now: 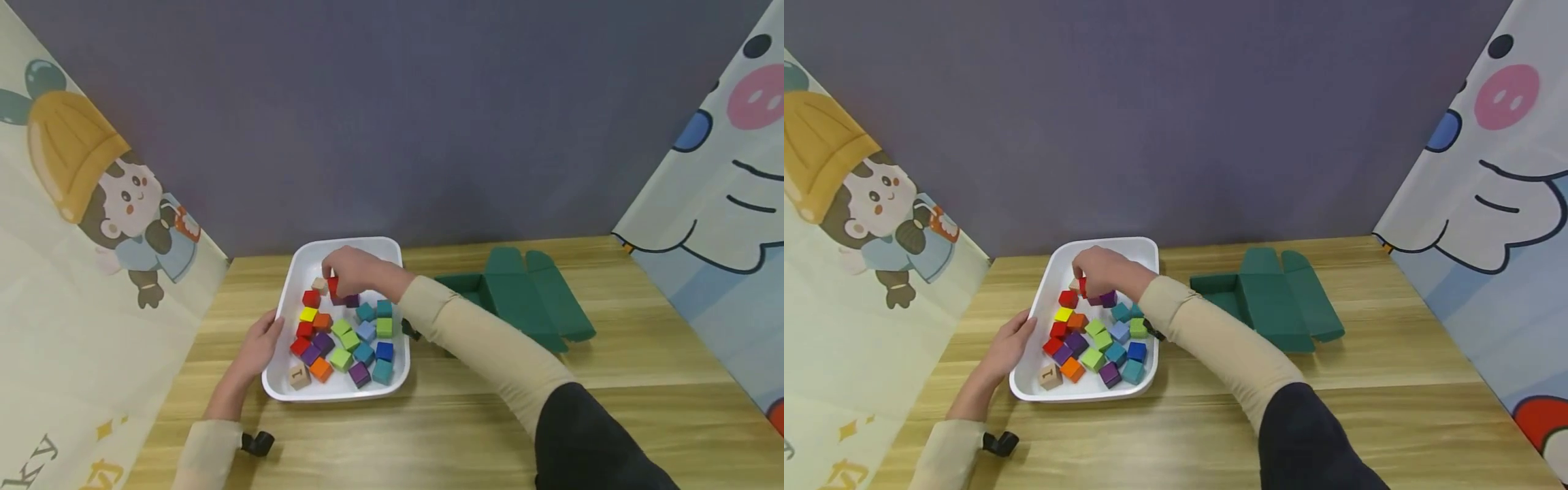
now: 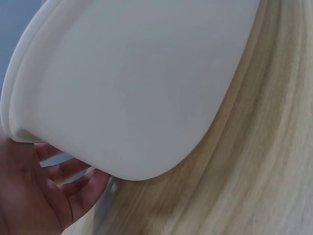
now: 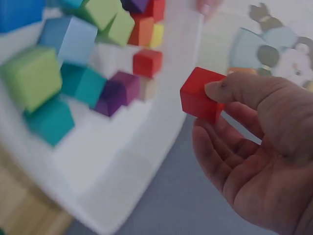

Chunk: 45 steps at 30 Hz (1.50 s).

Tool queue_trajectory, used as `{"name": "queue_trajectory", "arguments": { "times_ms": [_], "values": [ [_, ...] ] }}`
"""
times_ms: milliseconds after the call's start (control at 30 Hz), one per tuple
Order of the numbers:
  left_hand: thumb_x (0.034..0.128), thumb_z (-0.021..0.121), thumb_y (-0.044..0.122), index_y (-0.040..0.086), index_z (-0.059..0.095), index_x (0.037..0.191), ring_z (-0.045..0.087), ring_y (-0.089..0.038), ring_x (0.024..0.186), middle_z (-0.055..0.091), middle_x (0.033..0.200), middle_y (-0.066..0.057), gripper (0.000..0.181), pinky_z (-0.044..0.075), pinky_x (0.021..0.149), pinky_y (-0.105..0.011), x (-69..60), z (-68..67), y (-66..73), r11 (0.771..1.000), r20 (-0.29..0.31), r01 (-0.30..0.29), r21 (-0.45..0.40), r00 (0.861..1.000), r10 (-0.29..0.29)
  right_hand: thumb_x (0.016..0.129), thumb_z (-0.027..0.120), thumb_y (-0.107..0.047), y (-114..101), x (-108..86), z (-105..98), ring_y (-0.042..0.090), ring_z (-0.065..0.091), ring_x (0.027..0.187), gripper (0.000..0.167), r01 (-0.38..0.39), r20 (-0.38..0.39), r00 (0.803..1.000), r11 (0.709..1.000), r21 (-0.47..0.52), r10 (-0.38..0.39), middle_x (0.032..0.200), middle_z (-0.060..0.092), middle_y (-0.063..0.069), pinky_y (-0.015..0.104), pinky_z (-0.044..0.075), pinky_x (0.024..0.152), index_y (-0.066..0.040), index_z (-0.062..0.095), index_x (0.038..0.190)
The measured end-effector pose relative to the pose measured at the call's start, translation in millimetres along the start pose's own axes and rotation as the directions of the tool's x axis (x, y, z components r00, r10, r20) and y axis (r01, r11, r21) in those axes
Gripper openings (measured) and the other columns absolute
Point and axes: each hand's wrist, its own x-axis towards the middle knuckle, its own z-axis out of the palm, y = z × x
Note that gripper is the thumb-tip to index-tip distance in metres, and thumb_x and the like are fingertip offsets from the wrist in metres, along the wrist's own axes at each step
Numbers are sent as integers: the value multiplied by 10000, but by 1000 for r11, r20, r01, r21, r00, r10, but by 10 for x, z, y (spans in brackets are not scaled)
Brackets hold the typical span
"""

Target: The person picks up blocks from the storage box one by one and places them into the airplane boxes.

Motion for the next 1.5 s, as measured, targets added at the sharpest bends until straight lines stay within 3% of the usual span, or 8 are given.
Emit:
{"name": "queue_trajectory", "arguments": {
  "times_ms": [267, 567, 733, 1133, 1500],
  "values": [
    [1066, 359, 302, -7, 298, 1498, 581, -409, 1103, 462, 1364, -312, 534, 573, 791, -419, 11, 28, 38, 999, -1, 36, 39, 999, -36, 817, 772, -138, 542, -697, -376, 170, 541, 879, 315, 26, -61, 998, 997, -66, -30, 982, 613, -12, 225, 523, 708, -119, 667, 1113],
    [1054, 410, 271, -20, 346, 1476, 641, -371, 977, 577, 1189, -322, 517, 588, 721, -396, -9, 43, 24, 998, -37, 40, 47, 999, -38, 821, 732, -85, 1295, -1057, -342, 211, 546, 812, 238, -32, -87, 996, 995, -92, 24, 956, 624, 38, 325, 513, 688, -101, 678, 1052],
    [1054, 404, 295, -23, 332, 1481, 621, -386, 1031, 548, 1247, -326, 537, 581, 759, -405, -10, 54, 21, 998, -38, 50, 44, 998, -48, 810, 732, -73, 1489, -1153, -266, 216, 549, 805, 253, -40, -45, 998, 994, -101, 36, 949, 619, 42, 346, 504, 687, -104, 674, 1054],
    [1057, 399, 304, -26, 346, 1473, 587, -384, 1103, 516, 1317, -305, 534, 560, 828, -410, -46, 56, 16, 999, -48, 50, 18, 998, -50, 798, 760, -107, 1601, -1143, 33, 177, 560, 763, 239, 8, -43, 999, 979, -202, -17, 884, 629, -2, 348, 505, 665, -116, 689, 1026],
    [1059, 389, 310, -30, 317, 1484, 580, -389, 1116, 497, 1335, -310, 549, 565, 818, -401, -49, 51, 41, 998, -48, 52, -26, 997, -53, 823, 773, -146, 1697, -1121, 162, 196, 599, 881, 294, 24, -74, 996, 966, -256, -45, 1035, 661, 23, 372, 529, 748, -114, 700, 1106]
  ]
}}
